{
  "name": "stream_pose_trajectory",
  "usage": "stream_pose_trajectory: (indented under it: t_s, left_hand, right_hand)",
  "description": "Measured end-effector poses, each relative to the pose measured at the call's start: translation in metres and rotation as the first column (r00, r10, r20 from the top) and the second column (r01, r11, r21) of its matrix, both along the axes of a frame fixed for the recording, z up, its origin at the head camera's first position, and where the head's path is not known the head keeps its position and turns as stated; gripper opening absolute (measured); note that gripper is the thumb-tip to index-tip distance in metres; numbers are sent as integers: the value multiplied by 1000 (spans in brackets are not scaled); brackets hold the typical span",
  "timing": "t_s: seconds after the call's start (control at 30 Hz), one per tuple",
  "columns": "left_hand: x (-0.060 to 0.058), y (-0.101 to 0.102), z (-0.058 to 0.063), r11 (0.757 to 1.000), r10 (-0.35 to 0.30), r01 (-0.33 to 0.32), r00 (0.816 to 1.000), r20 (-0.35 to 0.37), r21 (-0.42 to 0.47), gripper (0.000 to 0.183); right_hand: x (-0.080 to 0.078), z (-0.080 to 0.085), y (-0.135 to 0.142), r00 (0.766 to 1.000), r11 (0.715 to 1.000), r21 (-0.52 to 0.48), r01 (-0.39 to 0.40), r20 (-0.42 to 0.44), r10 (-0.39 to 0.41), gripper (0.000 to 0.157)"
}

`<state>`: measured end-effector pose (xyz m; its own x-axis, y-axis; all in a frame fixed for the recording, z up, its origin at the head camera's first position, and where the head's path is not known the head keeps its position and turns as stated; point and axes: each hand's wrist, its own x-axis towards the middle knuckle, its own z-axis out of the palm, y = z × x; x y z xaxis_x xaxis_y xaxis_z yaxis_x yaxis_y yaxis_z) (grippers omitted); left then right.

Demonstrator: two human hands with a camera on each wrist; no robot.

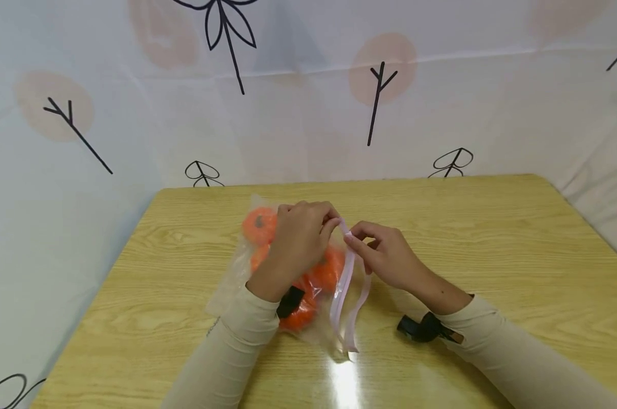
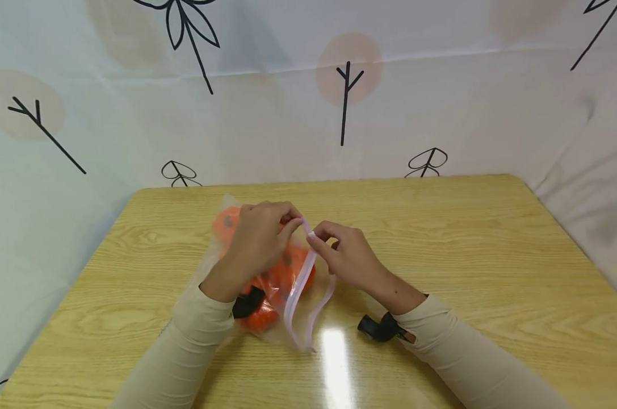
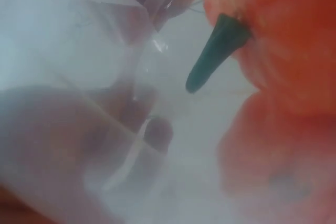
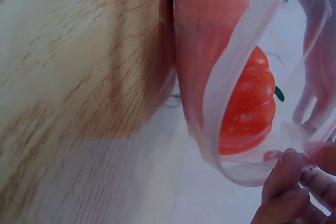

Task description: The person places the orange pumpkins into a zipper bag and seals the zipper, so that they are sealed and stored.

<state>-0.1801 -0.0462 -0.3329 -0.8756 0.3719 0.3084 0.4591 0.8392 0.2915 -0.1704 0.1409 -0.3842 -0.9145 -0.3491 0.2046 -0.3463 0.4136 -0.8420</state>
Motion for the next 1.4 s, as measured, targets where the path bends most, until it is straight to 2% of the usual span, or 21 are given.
stream_pose_trajectory:
  t_s: [0.27,0.67,1.0,1.27,1.4]
  left_hand:
    - [-3,-5,2,998,26,-24,999,-36,56,16]
    - [-4,-11,5,989,35,-33,999,-13,146,15]
    - [-5,-13,6,986,34,-27,999,-40,163,15]
    - [-4,-7,5,992,-10,12,1000,-16,126,17]
    - [-4,-8,5,988,-7,13,999,-37,155,16]
  right_hand:
    - [1,2,-1,998,1000,18,-14,68,13,19]
    - [2,5,-1,994,999,-19,-43,100,45,18]
    - [2,9,-1,997,999,-21,-43,70,44,16]
    - [2,3,-1,997,998,-13,-56,54,56,24]
    - [2,5,-2,998,999,7,-49,26,49,23]
